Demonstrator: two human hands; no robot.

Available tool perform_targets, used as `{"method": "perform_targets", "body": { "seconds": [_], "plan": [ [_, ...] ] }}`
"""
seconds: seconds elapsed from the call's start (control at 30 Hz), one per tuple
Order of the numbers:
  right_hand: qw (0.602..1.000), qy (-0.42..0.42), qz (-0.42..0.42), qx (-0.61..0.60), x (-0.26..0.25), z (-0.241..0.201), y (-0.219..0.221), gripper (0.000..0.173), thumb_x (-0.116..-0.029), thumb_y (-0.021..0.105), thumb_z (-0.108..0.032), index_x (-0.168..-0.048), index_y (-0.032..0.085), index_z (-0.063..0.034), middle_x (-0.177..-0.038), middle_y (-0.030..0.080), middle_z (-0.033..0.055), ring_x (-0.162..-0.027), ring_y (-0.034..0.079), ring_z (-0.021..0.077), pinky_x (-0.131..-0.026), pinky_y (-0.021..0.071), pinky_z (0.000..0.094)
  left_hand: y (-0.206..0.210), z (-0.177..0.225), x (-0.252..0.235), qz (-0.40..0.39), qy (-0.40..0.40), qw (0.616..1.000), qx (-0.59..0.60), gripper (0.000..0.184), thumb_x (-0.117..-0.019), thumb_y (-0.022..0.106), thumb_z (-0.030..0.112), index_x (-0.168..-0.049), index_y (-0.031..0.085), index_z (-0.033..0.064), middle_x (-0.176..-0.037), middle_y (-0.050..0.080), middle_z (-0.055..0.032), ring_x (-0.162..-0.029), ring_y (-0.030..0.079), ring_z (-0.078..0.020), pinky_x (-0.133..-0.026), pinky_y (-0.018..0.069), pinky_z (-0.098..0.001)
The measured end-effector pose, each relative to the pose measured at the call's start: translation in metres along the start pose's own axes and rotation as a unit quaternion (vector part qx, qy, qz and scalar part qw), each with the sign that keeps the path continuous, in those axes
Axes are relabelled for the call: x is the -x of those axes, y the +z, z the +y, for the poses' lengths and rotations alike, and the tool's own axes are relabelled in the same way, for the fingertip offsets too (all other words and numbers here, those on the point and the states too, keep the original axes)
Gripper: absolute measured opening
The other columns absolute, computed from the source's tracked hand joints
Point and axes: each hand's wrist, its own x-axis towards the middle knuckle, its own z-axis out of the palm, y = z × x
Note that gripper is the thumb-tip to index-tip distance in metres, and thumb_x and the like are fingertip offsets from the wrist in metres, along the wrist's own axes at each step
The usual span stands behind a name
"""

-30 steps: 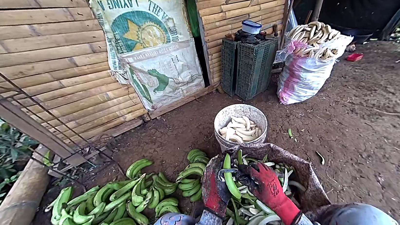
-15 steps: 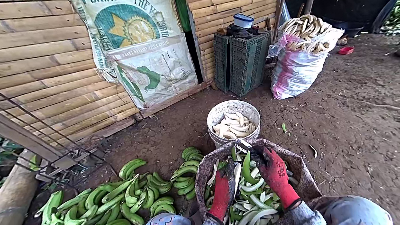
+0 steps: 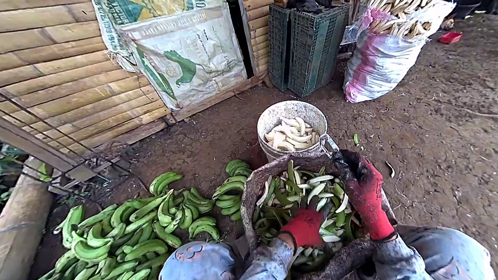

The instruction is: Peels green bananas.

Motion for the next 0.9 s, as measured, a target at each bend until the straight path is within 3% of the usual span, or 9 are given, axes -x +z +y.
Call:
{"method": "perform_targets", "body": {
  "seconds": [0.07,0.1,0.2,0.3,0.43,0.53,0.63,0.77,0.9],
  "plan": [
    [1.000,0.001,-0.023,0.017,0.005,-0.002,0.004,0.036,-0.0961,0.065,-0.029,-0.119,0.073,-0.0025,-0.105,0.075,0.0130,-0.096,0.072,0.0200,-0.089,0.0579,0.0384,0.064,0.001,-0.001,-0.036,0.008,0.995,-0.089,0.106,-0.0801,0.083,0.024,-0.164,0.019,0.0327,-0.170,0.007,-0.0221,-0.151,-0.001,-0.0565,-0.107,0.0005,-0.0868],
    [0.999,-0.006,-0.033,0.031,0.008,-0.004,0.005,0.036,-0.0952,0.066,-0.028,-0.119,0.073,-0.0020,-0.105,0.075,0.0146,-0.096,0.073,0.0231,-0.089,0.0579,0.0411,0.075,-0.005,-0.001,-0.021,0.019,0.994,-0.109,0.108,-0.0787,0.083,0.018,-0.164,0.019,0.0364,-0.170,0.007,-0.0195,-0.151,-0.003,-0.0564,-0.106,-0.0009,-0.0873],
    [0.997,-0.023,-0.059,0.051,0.011,-0.004,0.008,0.035,-0.0940,0.066,-0.028,-0.116,0.074,-0.0020,-0.105,0.075,0.0162,-0.095,0.073,0.0274,-0.087,0.0581,0.0455,0.049,-0.029,-0.002,0.011,0.037,0.995,-0.094,0.110,-0.0666,0.089,0.011,-0.159,0.035,0.0360,-0.168,0.026,-0.0087,-0.148,0.021,-0.0537,-0.106,0.0240,-0.0810],
    [0.996,-0.008,-0.080,0.046,0.011,-0.005,0.007,0.034,-0.0950,0.066,-0.028,-0.117,0.074,-0.0027,-0.105,0.075,0.0150,-0.097,0.072,0.0263,-0.089,0.0574,0.0450,0.013,-0.049,-0.004,0.059,-0.020,0.998,-0.025,0.085,-0.0801,0.080,0.011,-0.155,0.043,0.0247,-0.158,0.044,-0.0083,-0.135,0.046,-0.0458,-0.099,0.0417,-0.0707],
    [0.991,0.001,-0.112,0.067,0.011,-0.005,0.002,0.035,-0.0948,0.066,-0.028,-0.119,0.073,-0.0024,-0.107,0.074,0.0166,-0.098,0.072,0.0295,-0.089,0.0567,0.0496,-0.036,-0.060,0.010,0.144,-0.200,0.964,0.096,0.075,-0.0925,0.070,0.023,-0.158,0.035,0.0093,-0.154,0.043,-0.0239,-0.136,0.050,-0.0416,-0.112,0.0400,-0.0571],
    [0.988,0.003,-0.134,0.083,0.013,-0.003,0.004,0.035,-0.0944,0.065,-0.026,-0.120,0.073,-0.0032,-0.108,0.074,0.0163,-0.100,0.072,0.0302,-0.091,0.0563,0.0498,-0.034,-0.077,0.011,0.164,-0.287,0.940,0.089,0.082,-0.0931,0.069,0.031,-0.159,0.028,0.0044,-0.153,0.042,-0.0280,-0.133,0.052,-0.0440,-0.108,0.0438,-0.0588],
    [0.986,0.002,-0.144,0.082,0.015,-0.004,0.008,0.033,-0.0954,0.065,-0.025,-0.120,0.073,-0.0048,-0.108,0.074,0.0150,-0.100,0.072,0.0290,-0.091,0.0567,0.0486,-0.006,-0.067,0.024,0.046,-0.262,0.958,0.105,0.065,-0.0952,0.067,0.027,-0.145,0.045,-0.0076,-0.143,0.051,-0.0310,-0.135,0.049,-0.0451,-0.111,0.0387,-0.0619],
    [0.979,-0.019,-0.184,0.086,0.021,-0.007,0.016,0.034,-0.0957,0.065,-0.025,-0.120,0.072,-0.0027,-0.107,0.074,0.0180,-0.098,0.072,0.0334,-0.090,0.0556,0.0539,-0.008,-0.033,0.048,-0.091,-0.195,0.973,0.086,0.051,-0.0961,0.067,0.023,-0.137,0.056,-0.0060,-0.145,0.051,-0.0283,-0.138,0.045,-0.0455,-0.110,0.0368,-0.0665],
    [0.952,-0.017,-0.269,0.142,0.029,-0.002,0.028,0.032,-0.0950,0.067,-0.021,-0.122,0.072,-0.0031,-0.109,0.072,0.0234,-0.101,0.070,0.0423,-0.090,0.0520,0.0646,-0.063,-0.023,0.106,0.016,-0.133,0.984,0.120,0.067,-0.0960,0.069,0.038,-0.146,0.048,-0.0009,-0.142,0.054,-0.0269,-0.133,0.051,-0.0437,-0.107,0.0409,-0.0653]
  ]
}}
